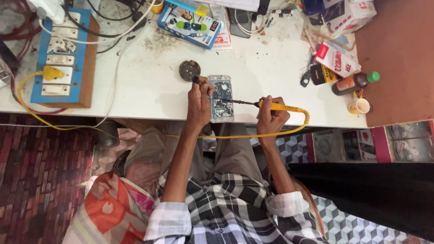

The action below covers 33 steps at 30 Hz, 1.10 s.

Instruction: The person solders a circuit board using a soldering iron and solder wire. They repeatedly apply solder to various points on the board while seated at a cluttered workbench.

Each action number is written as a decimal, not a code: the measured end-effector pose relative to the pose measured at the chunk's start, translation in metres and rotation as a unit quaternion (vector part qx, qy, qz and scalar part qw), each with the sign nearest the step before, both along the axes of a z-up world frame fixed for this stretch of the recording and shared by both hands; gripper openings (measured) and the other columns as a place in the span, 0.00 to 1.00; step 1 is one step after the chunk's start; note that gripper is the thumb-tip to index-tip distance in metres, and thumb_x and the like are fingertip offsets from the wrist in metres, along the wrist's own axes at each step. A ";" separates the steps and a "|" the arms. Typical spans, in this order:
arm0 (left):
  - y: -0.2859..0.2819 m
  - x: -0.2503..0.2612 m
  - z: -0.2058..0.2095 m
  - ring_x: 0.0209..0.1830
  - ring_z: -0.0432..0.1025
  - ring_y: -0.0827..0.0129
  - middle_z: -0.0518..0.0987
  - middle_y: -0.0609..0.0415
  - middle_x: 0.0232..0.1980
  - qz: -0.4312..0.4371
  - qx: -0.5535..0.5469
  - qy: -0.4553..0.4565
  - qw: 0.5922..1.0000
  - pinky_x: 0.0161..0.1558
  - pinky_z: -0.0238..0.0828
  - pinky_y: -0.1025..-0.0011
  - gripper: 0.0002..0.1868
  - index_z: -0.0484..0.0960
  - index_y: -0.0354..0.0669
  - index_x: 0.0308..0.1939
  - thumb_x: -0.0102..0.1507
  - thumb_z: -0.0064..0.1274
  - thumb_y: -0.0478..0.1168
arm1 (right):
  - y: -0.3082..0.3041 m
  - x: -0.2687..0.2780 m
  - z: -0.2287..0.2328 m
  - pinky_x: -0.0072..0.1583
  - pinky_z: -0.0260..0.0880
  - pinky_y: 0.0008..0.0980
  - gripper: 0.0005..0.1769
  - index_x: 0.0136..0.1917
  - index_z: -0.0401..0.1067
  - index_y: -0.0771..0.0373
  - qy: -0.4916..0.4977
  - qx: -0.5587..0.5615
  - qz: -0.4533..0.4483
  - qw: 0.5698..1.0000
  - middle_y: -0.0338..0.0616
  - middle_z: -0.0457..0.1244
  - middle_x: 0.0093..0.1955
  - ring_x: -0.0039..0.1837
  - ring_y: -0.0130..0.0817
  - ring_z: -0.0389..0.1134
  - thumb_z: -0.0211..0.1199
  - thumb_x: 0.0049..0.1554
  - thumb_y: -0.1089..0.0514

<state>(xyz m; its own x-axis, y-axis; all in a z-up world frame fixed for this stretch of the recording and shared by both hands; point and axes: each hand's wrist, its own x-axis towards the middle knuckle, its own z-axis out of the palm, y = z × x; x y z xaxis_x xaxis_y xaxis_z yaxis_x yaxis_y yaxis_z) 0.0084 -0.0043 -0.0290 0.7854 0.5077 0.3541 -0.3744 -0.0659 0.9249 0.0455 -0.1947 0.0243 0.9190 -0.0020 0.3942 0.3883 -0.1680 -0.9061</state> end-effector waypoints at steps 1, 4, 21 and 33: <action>0.000 0.000 -0.001 0.34 0.61 0.71 0.68 0.53 0.32 0.002 0.003 0.004 1.000 0.41 0.63 0.70 0.19 0.65 0.35 0.49 0.78 0.33 0.51 | -0.004 0.001 0.001 0.31 0.51 0.21 0.17 0.40 0.67 0.69 0.017 0.009 0.009 1.000 0.35 0.58 0.26 0.27 0.19 0.55 0.56 0.69 0.58; 0.001 0.000 -0.001 0.34 0.62 0.71 0.69 0.52 0.33 -0.001 -0.017 -0.017 1.000 0.40 0.63 0.70 0.18 0.64 0.35 0.48 0.78 0.33 0.49 | -0.006 0.003 0.009 0.31 0.51 0.21 0.17 0.39 0.67 0.68 0.033 0.001 0.037 0.999 0.34 0.58 0.26 0.27 0.18 0.56 0.57 0.69 0.58; 0.000 -0.003 0.004 0.33 0.61 0.71 0.69 0.53 0.32 0.011 -0.001 -0.001 1.000 0.39 0.63 0.70 0.21 0.65 0.36 0.47 0.78 0.31 0.53 | 0.002 -0.005 0.015 0.32 0.58 0.22 0.16 0.40 0.66 0.68 -0.045 -0.038 0.062 0.996 0.39 0.63 0.30 0.30 0.20 0.62 0.56 0.69 0.60; 0.000 0.000 0.001 0.33 0.62 0.72 0.69 0.53 0.32 0.022 0.006 0.003 1.000 0.40 0.64 0.71 0.22 0.64 0.36 0.46 0.78 0.32 0.54 | -0.008 0.015 0.027 0.30 0.52 0.23 0.19 0.37 0.64 0.65 0.078 -0.036 0.090 0.992 0.35 0.57 0.25 0.26 0.19 0.56 0.55 0.69 0.57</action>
<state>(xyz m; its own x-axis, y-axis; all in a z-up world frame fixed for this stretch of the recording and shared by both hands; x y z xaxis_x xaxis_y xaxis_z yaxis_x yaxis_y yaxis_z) 0.0079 -0.0043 -0.0278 0.7650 0.5368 0.3559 -0.3655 -0.0931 0.9261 0.0610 -0.2025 0.0516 0.9518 0.1907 0.2402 0.2738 -0.1749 -0.9458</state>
